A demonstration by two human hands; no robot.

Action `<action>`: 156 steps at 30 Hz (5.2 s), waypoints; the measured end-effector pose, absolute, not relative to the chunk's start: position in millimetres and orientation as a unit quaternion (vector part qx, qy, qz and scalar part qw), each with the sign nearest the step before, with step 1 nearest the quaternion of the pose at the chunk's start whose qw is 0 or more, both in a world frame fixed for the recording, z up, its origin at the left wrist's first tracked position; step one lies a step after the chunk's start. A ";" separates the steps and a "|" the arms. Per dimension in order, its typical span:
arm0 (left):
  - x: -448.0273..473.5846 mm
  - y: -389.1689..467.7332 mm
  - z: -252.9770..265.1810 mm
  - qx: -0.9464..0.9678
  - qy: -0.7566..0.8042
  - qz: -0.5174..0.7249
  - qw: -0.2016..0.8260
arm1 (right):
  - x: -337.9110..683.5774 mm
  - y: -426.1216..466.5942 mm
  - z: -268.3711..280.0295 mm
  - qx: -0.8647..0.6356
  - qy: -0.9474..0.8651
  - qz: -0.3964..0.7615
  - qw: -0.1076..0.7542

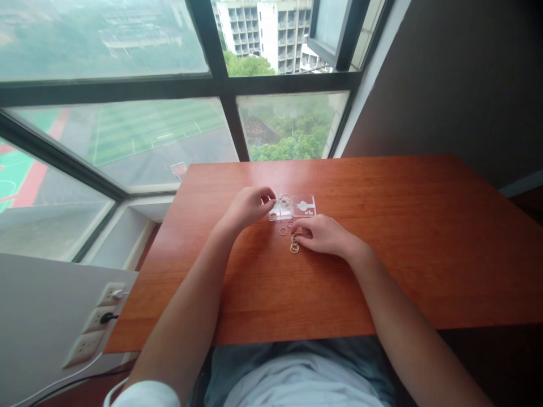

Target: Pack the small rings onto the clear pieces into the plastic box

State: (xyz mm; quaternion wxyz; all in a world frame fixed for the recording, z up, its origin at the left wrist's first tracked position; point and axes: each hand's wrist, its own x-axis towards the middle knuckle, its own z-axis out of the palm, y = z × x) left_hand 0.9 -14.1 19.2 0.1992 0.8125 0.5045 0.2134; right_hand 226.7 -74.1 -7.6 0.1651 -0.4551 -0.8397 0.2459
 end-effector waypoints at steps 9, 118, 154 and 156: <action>1.7 -13.5 18.2 0.809 0.505 0.219 0.206 | 227.3 -73.3 -8.3 -0.459 -0.835 0.254 0.165; -11.3 -9.3 22.9 0.815 0.464 0.252 0.239 | 229.4 -70.1 -13.1 -0.512 -0.812 0.237 0.149; 26.9 -29.0 27.2 0.801 0.383 0.254 0.383 | 225.0 -72.1 -4.9 -0.517 -0.746 0.135 0.398; 34.1 -33.5 27.7 0.794 0.363 0.250 0.418 | 224.6 -72.4 -4.5 -0.518 -0.744 0.135 0.400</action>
